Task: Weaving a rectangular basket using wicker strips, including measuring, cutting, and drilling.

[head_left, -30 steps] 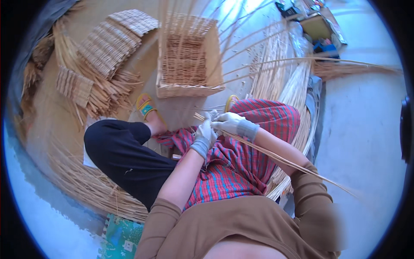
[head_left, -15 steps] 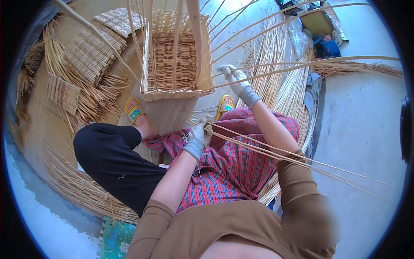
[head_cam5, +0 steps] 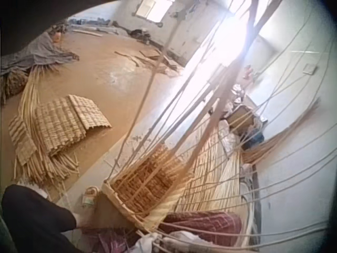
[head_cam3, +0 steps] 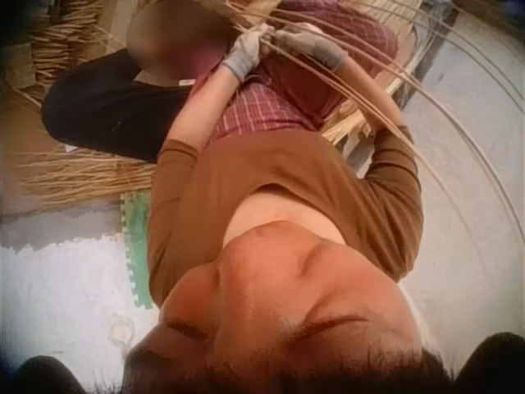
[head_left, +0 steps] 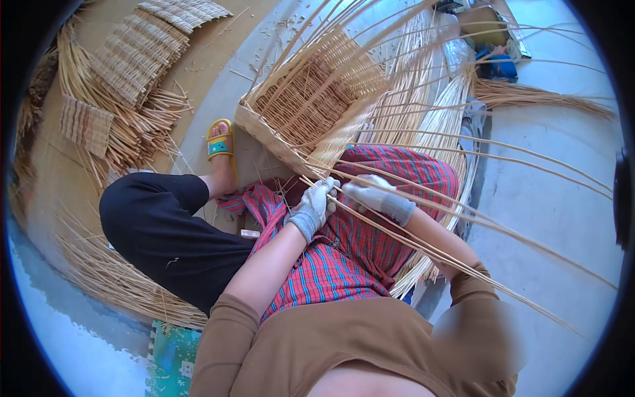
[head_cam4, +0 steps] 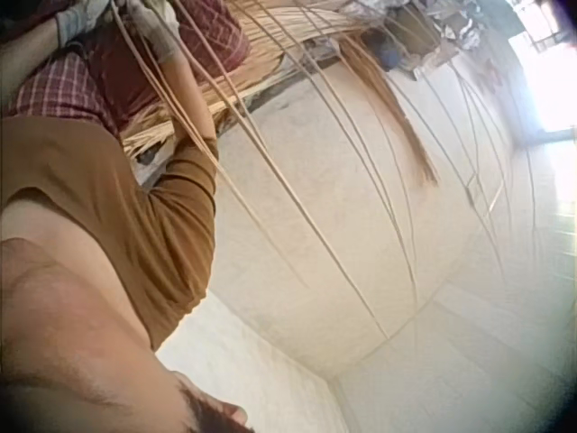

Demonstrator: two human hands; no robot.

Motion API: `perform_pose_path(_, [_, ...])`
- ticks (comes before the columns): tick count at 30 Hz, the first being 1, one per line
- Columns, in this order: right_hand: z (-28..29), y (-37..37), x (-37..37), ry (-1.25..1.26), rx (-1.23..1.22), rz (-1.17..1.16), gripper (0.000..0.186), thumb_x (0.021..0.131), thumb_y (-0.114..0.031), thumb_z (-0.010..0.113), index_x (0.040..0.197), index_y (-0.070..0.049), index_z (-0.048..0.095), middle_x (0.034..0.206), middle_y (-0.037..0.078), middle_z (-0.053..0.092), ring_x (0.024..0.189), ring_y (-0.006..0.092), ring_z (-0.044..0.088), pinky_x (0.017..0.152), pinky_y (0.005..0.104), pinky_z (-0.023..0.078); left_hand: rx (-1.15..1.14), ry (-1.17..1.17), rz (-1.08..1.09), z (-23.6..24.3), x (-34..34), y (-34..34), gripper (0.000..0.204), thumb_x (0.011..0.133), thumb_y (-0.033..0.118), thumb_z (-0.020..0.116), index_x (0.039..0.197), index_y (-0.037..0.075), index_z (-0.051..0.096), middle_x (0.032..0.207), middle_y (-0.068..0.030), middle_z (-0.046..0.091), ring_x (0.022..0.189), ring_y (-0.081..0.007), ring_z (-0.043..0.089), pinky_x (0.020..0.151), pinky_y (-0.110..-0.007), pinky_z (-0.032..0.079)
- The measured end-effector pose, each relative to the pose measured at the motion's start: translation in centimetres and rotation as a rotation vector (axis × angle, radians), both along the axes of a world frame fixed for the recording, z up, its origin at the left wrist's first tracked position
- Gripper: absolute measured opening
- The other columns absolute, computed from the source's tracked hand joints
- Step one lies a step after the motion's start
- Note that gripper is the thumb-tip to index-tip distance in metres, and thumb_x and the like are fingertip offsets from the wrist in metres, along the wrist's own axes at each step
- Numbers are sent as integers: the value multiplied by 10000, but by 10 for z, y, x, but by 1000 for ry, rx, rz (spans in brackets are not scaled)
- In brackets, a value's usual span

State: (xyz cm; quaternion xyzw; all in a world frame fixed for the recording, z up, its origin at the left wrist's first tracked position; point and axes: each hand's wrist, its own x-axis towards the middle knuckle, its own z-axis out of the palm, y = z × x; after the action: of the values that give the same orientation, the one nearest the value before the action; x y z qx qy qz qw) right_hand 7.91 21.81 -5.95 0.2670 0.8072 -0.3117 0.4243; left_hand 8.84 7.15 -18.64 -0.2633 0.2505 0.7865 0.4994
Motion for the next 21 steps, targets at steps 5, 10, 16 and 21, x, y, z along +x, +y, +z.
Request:
perform_pose_path(5, [-4,-6,4,-159,4,-48,343,965,-404,546,1003,-80,654,734,-8,605,585,74,566,500,229,461,68,-63,-52,-6,13,18,296,1027,340,461,1014,105,640,667,37,564,438,-82,481,372,-218,426])
perform_pose_path(10, [-4,2,4,-152,-43,-105,285,900,-372,616,938,-95,665,665,-8,584,547,91,554,484,246,450,-12,-128,-83,8,14,25,287,1007,319,460,994,109,654,667,39,557,437,-77,455,381,-202,408])
perform_pose_path(16, [-17,18,8,-204,-119,-262,293,917,-370,586,912,-92,675,628,-11,570,509,90,525,458,241,422,-43,-128,-85,10,13,30,299,998,329,473,924,114,667,657,43,544,449,-76,456,383,-200,403])
perform_pose_path(21, [-1,12,-23,-273,-233,10,216,919,-267,606,1000,-99,715,674,7,603,505,99,548,420,270,405,-11,-222,66,-12,11,29,271,1024,294,461,900,91,591,674,0,558,498,-117,527,414,-236,432])
